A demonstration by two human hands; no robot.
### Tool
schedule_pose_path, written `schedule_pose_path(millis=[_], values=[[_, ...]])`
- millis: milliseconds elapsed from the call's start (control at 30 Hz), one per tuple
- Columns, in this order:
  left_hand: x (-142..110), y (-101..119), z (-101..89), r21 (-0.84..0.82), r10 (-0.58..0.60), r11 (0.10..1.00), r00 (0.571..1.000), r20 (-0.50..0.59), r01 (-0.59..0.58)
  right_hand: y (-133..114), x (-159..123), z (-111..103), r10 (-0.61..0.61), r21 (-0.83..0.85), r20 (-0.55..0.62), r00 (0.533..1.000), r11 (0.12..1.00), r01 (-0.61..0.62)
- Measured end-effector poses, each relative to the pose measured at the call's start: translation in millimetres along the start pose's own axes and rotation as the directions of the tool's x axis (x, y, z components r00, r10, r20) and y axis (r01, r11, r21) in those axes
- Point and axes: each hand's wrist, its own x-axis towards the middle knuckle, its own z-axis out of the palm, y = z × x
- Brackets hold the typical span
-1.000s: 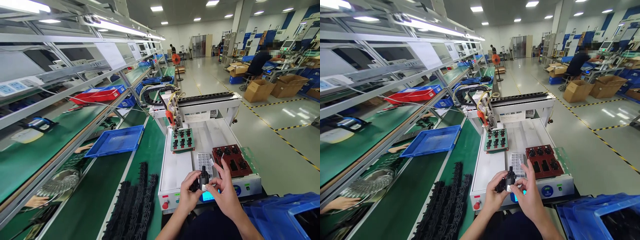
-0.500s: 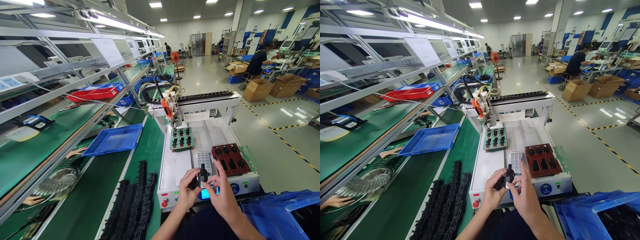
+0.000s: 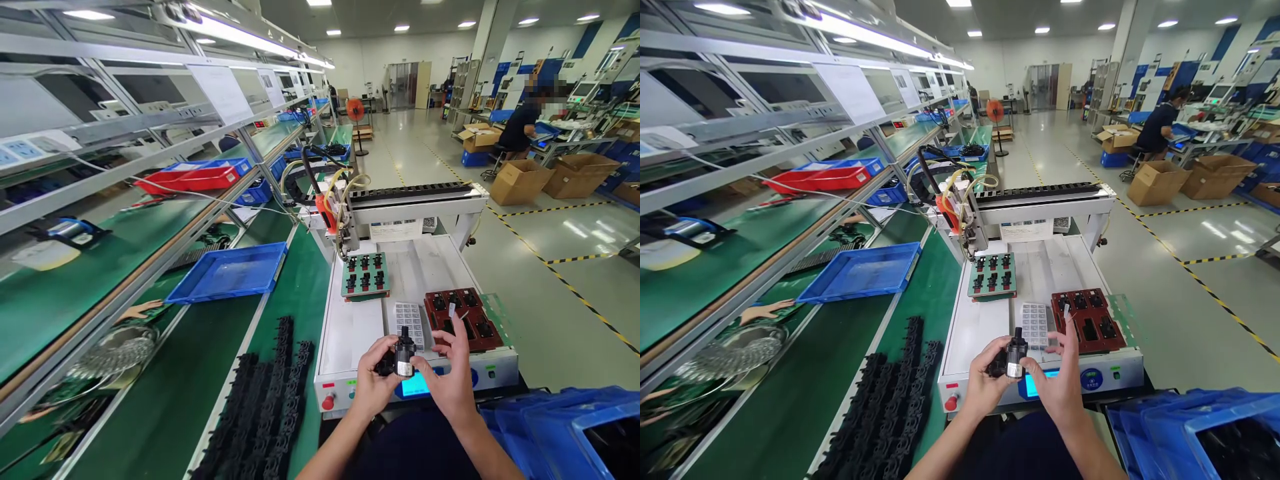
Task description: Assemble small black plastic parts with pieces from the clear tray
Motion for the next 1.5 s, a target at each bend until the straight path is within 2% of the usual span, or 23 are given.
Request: schedule_pose_path(millis=[67, 167, 267, 300, 367, 433, 500, 567, 667, 700, 767, 833, 867, 900, 933, 967, 1000, 1067, 1100, 1167, 1300, 1400, 1500], values=[[1.5, 3.5, 1.6, 0.035, 0.070, 0.997, 0.997, 0.023, -0.071, 0.6, 2.2, 1.3, 0.068, 0.064, 0.051, 0.996, 0.995, -0.071], [2.1, 2.9, 5.7, 0.121, 0.181, 0.975, 0.983, 0.042, -0.185, 0.5, 0.1, 9.5, 0.060, 0.033, 0.105, 0.993, 0.997, -0.064], [-0.3, -2.8, 8.4, 0.138, 0.146, 0.979, 0.989, 0.020, -0.148, 15.0, 0.7, 11.5, 0.072, 0.077, 0.176, 0.982, 0.993, -0.086], [-1.5, -4.9, 8.2, 0.125, 0.099, 0.987, 0.995, 0.006, -0.099, 26.0, 2.9, 7.6, 0.096, 0.128, 0.176, 0.980, 0.985, -0.120], [-4.1, -8.5, 6.5, 0.096, -0.001, 0.995, 1.000, -0.020, 0.003, 57.7, 9.6, -8.1, 0.179, 0.183, 0.066, 0.982, 0.965, -0.188], [-6.2, -11.4, 3.8, 0.069, -0.054, 0.996, 0.998, -0.034, 0.056, 99.7, 17.1, -31.1, 0.227, 0.047, -0.182, 0.957, 0.974, -0.222], [-7.5, -14.0, 1.5, 0.042, -0.056, 0.998, 0.998, -0.035, 0.057, 145.2, 23.2, -55.2, 0.130, -0.174, -0.336, 0.933, 0.965, -0.198], [-8.1, -17.0, 0.3, 0.010, -0.039, 0.999, 0.999, -0.034, 0.040, 185.7, 27.2, -74.7, 0.079, -0.294, -0.381, 0.921, 0.934, -0.202], [-8.2, -21.5, 0.2, -0.019, -0.043, 0.999, 0.999, -0.026, 0.042, 218.4, 32.3, -89.6, 0.154, -0.246, -0.337, 0.929, 0.938, -0.244], [-8.0, -22.7, 0.4, -0.018, -0.056, 0.998, 0.998, -0.022, 0.055, 218.4, 34.2, -90.1, 0.181, -0.226, -0.326, 0.928, 0.938, -0.262], [-7.2, -23.8, 1.3, 0.002, -0.065, 0.998, 0.998, -0.012, 0.065, 199.9, 37.5, -83.9, 0.178, -0.251, -0.353, 0.919, 0.928, -0.276], [-5.8, -23.3, 2.7, 0.041, -0.024, 0.999, 1.000, 0.003, 0.024, 159.4, 37.2, -67.8, 0.137, -0.261, -0.371, 0.919, 0.934, -0.245], [-5.0, -22.6, 3.7, 0.066, 0.010, 0.998, 1.000, 0.009, -0.011, 133.7, 35.0, -56.8, 0.142, -0.200, -0.317, 0.938, 0.956, -0.212], [-4.2, -21.7, 4.8, 0.090, 0.046, 0.995, 0.999, 0.013, -0.047, 106.7, 31.6, -44.7, 0.199, -0.032, -0.197, 0.960, 0.977, -0.209], [-3.5, -20.7, 5.9, 0.112, 0.078, 0.991, 0.997, 0.014, -0.079, 80.4, 27.3, -32.4, 0.273, 0.183, -0.027, 0.962, 0.947, -0.263], [-3.0, -19.6, 6.9, 0.131, 0.101, 0.986, 0.995, 0.010, -0.102, 56.5, 22.8, -20.9, 0.324, 0.355, 0.148, 0.934, 0.864, -0.356], [-2.5, -18.6, 7.6, 0.144, 0.117, 0.983, 0.993, 0.004, -0.117, 36.5, 18.9, -11.0, 0.368, 0.445, 0.268, 0.890, 0.772, -0.453], [-1.9, -16.7, 8.1, 0.150, 0.124, 0.981, 0.992, -0.002, -0.123, 11.3, 14.0, 1.1, 0.422, 0.525, 0.397, 0.815, 0.624, -0.579], [-1.6, -15.9, 7.8, 0.144, 0.117, 0.983, 0.993, -0.001, -0.116, 5.9, 13.2, 2.9, 0.437, 0.541, 0.420, 0.795, 0.583, -0.606], [-1.1, -14.2, 6.6, 0.125, 0.094, 0.988, 0.996, 0.005, -0.094, 5.6, 13.5, 0.4, 0.438, 0.562, 0.421, 0.794, 0.561, -0.607], [-0.5, -10.1, 5.7, 0.105, 0.077, 0.991, 0.997, 0.014, -0.078, 12.8, 12.2, -7.7, 0.388, 0.556, 0.396, 0.832, 0.620, -0.554], [-1.0, -6.6, 7.3, 0.112, 0.093, 0.989, 0.996, 0.012, -0.094, 5.6, 7.2, -3.5, 0.380, 0.529, 0.364, 0.850, 0.667, -0.525], [-1.8, -5.0, 8.0, 0.094, 0.066, 0.993, 0.998, 0.010, -0.066, 1.4, 4.4, 1.8, 0.413, 0.547, 0.403, 0.817, 0.607, -0.577]])
